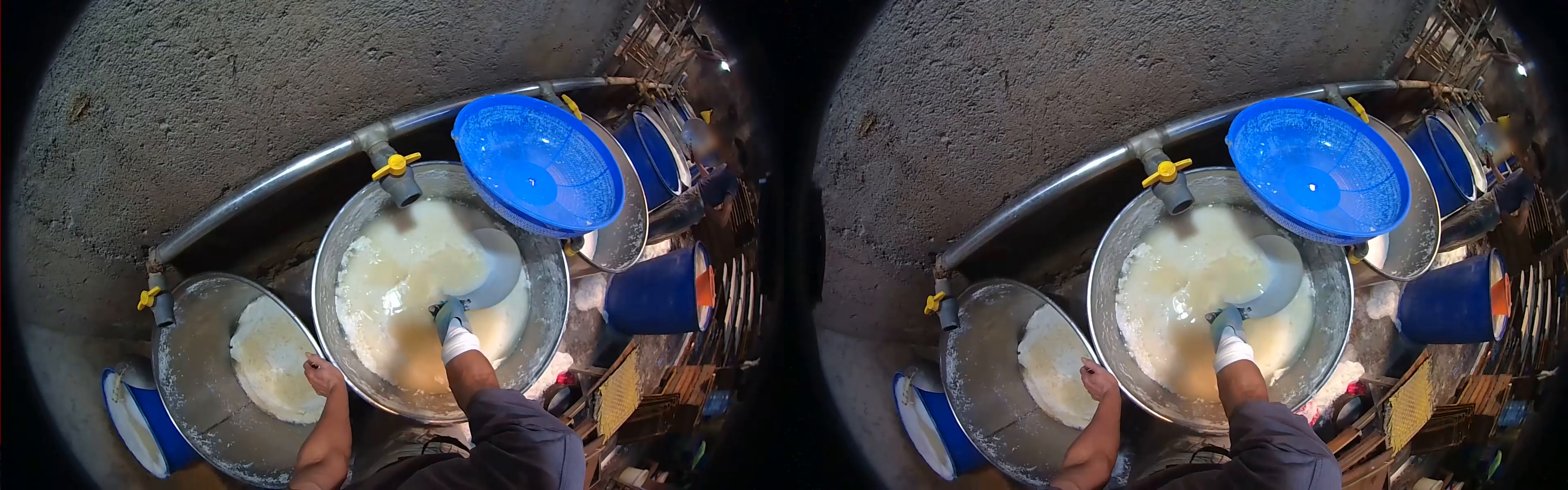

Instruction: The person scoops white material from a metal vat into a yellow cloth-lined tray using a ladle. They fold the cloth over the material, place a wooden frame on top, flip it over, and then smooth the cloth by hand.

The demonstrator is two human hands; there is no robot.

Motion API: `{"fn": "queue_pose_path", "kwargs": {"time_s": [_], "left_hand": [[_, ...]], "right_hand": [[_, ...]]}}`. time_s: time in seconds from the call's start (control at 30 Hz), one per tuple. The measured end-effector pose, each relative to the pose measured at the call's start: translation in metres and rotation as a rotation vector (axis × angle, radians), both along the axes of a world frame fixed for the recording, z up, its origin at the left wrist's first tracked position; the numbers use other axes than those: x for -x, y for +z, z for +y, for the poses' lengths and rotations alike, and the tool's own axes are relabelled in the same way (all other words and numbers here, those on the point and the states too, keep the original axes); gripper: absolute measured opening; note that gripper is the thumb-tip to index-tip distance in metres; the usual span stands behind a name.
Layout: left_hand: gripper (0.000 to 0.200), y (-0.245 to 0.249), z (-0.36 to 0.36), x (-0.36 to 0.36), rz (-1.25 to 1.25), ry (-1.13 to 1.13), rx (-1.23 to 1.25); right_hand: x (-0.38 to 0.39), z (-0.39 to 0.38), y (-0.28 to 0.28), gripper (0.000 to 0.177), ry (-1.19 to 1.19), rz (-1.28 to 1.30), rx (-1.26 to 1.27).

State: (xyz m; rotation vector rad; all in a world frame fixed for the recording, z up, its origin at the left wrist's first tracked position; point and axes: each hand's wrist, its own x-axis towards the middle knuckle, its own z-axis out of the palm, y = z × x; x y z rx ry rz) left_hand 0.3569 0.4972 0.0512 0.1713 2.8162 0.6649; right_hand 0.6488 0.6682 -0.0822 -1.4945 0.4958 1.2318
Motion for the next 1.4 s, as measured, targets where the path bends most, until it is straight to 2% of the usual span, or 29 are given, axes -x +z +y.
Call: {"fn": "queue_pose_path", "kwargs": {"time_s": [0.07, 0.1, 0.27, 0.33, 0.37, 0.47, 0.5, 0.53, 0.63, 0.73, 0.77, 0.87, 0.9, 0.93, 1.0, 1.03, 1.07, 1.13, 1.17, 1.27, 1.33, 1.4], "left_hand": [[0.064, 0.001, 0.001, 0.000, -0.035, 0.013, 0.014], [0.064, 0.001, 0.002, -0.001, -0.035, 0.011, 0.014], [0.066, 0.003, 0.002, -0.001, -0.066, 0.013, 0.048], [0.066, 0.003, 0.002, -0.002, -0.074, 0.010, 0.049], [0.066, 0.004, 0.002, -0.002, -0.082, 0.017, 0.050], [0.066, 0.008, 0.002, -0.004, -0.062, 0.011, 0.052], [0.066, 0.006, 0.002, -0.003, -0.062, 0.008, 0.050], [0.066, 0.003, 0.001, -0.003, -0.056, 0.011, 0.040], [0.065, 0.003, 0.000, -0.003, -0.052, 0.012, 0.026], [0.065, 0.004, 0.000, -0.003, -0.056, 0.012, 0.017], [0.064, 0.004, 0.000, -0.003, -0.058, 0.011, 0.013], [0.064, 0.011, 0.001, -0.005, -0.059, 0.012, 0.022], [0.064, 0.012, 0.001, -0.005, -0.060, 0.023, 0.021], [0.064, 0.012, 0.001, -0.005, -0.057, 0.015, 0.016], [0.064, 0.011, 0.000, -0.004, -0.057, 0.016, 0.011], [0.065, 0.010, 0.000, -0.004, -0.063, 0.012, 0.014], [0.065, 0.009, 0.000, -0.003, -0.069, 0.007, 0.016], [0.065, 0.006, -0.001, -0.002, -0.070, 0.013, 0.014], [0.065, 0.005, -0.002, -0.001, -0.072, 0.010, 0.016], [0.066, 0.009, -0.001, -0.002, -0.094, 0.023, -0.008], [0.065, 0.009, -0.001, -0.002, -0.098, 0.026, 0.001], [0.065, 0.009, 0.000, -0.001, -0.101, 0.023, 0.013]], "right_hand": [[0.016, 0.000, 0.005, 0.018, 0.226, 0.095, -0.109], [0.026, 0.004, 0.000, 0.020, 0.219, 0.121, -0.022], [0.056, 0.003, 0.004, 0.022, 0.324, 0.308, -0.066], [0.066, -0.004, -0.023, 0.011, 0.342, 0.357, -0.093], [0.072, -0.007, -0.008, 0.018, 0.353, 0.376, -0.060], [0.086, -0.019, 0.010, 0.023, 0.419, 0.439, -0.027], [0.094, -0.026, 0.012, 0.029, 0.312, 0.473, -0.010], [0.095, -0.032, 0.015, 0.029, 0.311, 0.472, -0.013], [0.096, -0.061, 0.061, 0.034, 0.557, 0.466, -0.077], [0.094, -0.088, 0.082, 0.035, 0.597, 0.470, -0.029], [0.086, -0.101, 0.090, 0.022, 0.782, 0.401, -0.082], [0.077, -0.139, 0.073, 0.014, 0.798, 0.309, -0.110], [0.068, -0.155, 0.059, 0.022, 0.941, 0.178, -0.176], [0.061, -0.163, 0.055, 0.022, 0.953, 0.178, -0.176], [0.048, -0.174, 0.054, 0.026, 1.120, -0.024, 0.010], [0.042, -0.180, 0.054, 0.030, 1.121, -0.143, 0.090], [0.034, -0.181, 0.060, 0.030, 1.130, -0.146, 0.089], [0.014, -0.180, 0.066, 0.037, 1.261, -0.432, 0.194], [0.003, -0.179, 0.063, 0.046, 1.275, -0.590, 0.221], [-0.048, -0.162, 0.097, 0.048, 1.379, -0.661, 0.040], [-0.078, -0.139, 0.107, 0.041, 1.336, -0.689, -0.027], [-0.091, -0.111, 0.125, 0.036, 1.153, -0.817, -0.031]]}}
